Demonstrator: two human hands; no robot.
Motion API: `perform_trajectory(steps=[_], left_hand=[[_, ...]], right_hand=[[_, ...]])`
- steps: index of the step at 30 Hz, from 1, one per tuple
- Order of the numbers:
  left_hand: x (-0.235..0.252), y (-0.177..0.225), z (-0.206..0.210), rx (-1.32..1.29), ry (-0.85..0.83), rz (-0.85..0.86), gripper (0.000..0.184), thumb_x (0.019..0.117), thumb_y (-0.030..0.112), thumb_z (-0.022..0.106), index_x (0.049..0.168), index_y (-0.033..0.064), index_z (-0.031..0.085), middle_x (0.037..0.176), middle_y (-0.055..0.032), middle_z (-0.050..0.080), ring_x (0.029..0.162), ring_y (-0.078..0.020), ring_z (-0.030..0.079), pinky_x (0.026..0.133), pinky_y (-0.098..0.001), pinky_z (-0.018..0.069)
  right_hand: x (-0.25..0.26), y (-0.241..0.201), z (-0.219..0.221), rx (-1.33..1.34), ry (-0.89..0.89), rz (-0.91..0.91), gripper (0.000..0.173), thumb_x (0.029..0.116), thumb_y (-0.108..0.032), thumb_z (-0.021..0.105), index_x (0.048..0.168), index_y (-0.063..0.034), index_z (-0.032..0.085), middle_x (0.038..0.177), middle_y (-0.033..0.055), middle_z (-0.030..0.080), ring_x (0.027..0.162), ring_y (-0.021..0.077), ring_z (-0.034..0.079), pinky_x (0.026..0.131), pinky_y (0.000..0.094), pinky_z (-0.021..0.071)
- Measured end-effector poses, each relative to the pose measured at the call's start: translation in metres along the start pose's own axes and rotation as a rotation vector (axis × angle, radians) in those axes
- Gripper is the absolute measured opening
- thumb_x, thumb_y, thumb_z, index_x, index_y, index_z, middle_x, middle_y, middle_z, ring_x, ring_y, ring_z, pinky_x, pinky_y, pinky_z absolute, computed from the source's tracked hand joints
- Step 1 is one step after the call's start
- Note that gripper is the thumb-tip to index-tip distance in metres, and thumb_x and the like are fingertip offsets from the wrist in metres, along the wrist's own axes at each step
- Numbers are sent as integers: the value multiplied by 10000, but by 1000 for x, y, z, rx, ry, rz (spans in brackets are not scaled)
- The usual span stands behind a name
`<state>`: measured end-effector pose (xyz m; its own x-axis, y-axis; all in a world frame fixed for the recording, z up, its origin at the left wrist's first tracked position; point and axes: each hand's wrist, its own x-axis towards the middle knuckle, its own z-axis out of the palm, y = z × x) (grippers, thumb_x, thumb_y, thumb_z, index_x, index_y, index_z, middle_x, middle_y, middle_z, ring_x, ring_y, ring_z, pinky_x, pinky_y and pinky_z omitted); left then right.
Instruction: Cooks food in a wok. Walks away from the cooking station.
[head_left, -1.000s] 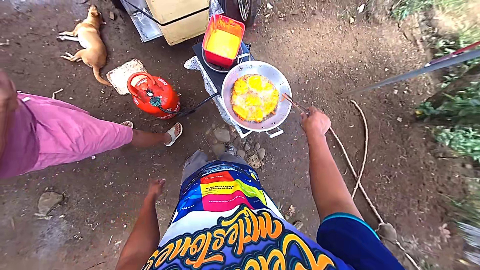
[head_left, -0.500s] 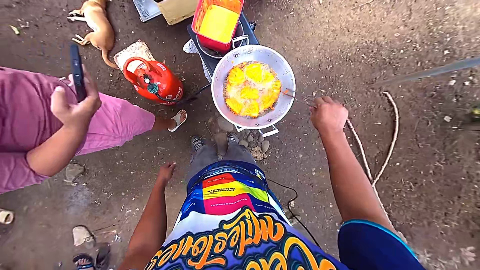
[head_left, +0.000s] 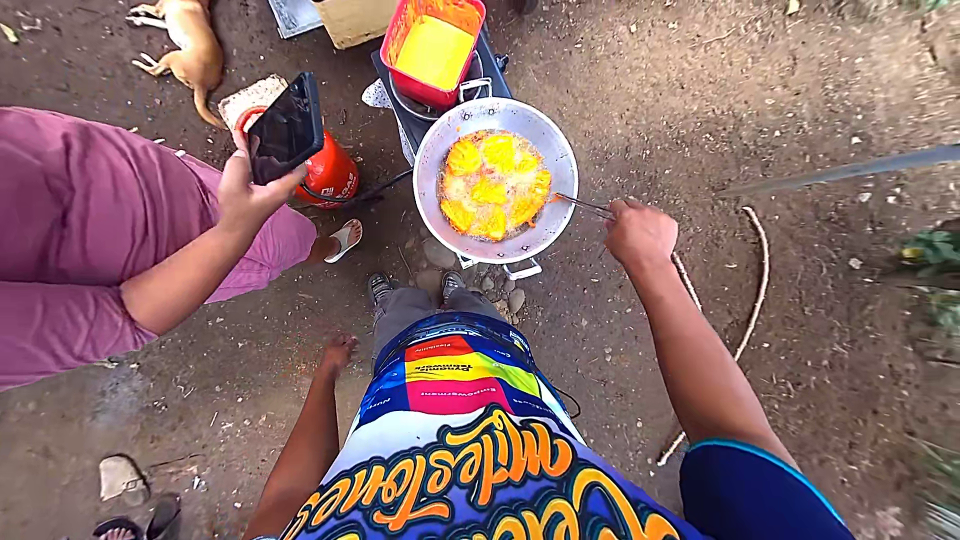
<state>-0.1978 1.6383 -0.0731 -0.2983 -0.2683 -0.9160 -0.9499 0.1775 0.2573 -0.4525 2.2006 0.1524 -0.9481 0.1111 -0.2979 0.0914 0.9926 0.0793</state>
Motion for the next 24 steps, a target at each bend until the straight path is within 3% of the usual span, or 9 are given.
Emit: perform_trajectory(steps=[6, 10, 18, 24], left_hand=[[-1, 7, 1, -12, 3, -5, 356, 1098, 194, 487, 1411, 30, 526, 1254, -168, 675, 1022, -253, 693, 883, -443, 560], [0, 20, -9, -1, 36, 6, 345, 1097, 203, 489, 1398, 43, 542, 1264, -163, 668, 1040, -258, 684, 887, -459, 553], [0, 33, -9, 3, 41, 36, 346, 1081, 209, 533, 1391, 58, 557, 1259, -158, 669, 1022, -234, 689, 870, -424, 560], [5, 20, -3, 24, 20, 17, 352, 1089, 204, 512, 1411, 66, 547, 1284, -154, 668, 1056, -248, 690, 896, -446, 561]], right_hand=[[-5, 10, -10, 31, 3, 32, 274, 1004, -220, 633, 1216, -58, 694, 1198, 233, 693, 1048, 512, 669, 771, 733, 507], [-1, 12, -7, 12, -8, -33, 290, 967, -203, 705, 1204, -37, 685, 1200, 239, 682, 1098, 516, 645, 787, 714, 518], [9, 6, 3, -10, -27, -59, 210, 963, -132, 671, 1149, -43, 715, 1178, 221, 699, 1114, 485, 651, 824, 689, 524], [7, 7, 3, -33, -4, -87, 177, 969, -127, 661, 1120, -47, 707, 1136, 208, 705, 1081, 468, 663, 812, 666, 530]])
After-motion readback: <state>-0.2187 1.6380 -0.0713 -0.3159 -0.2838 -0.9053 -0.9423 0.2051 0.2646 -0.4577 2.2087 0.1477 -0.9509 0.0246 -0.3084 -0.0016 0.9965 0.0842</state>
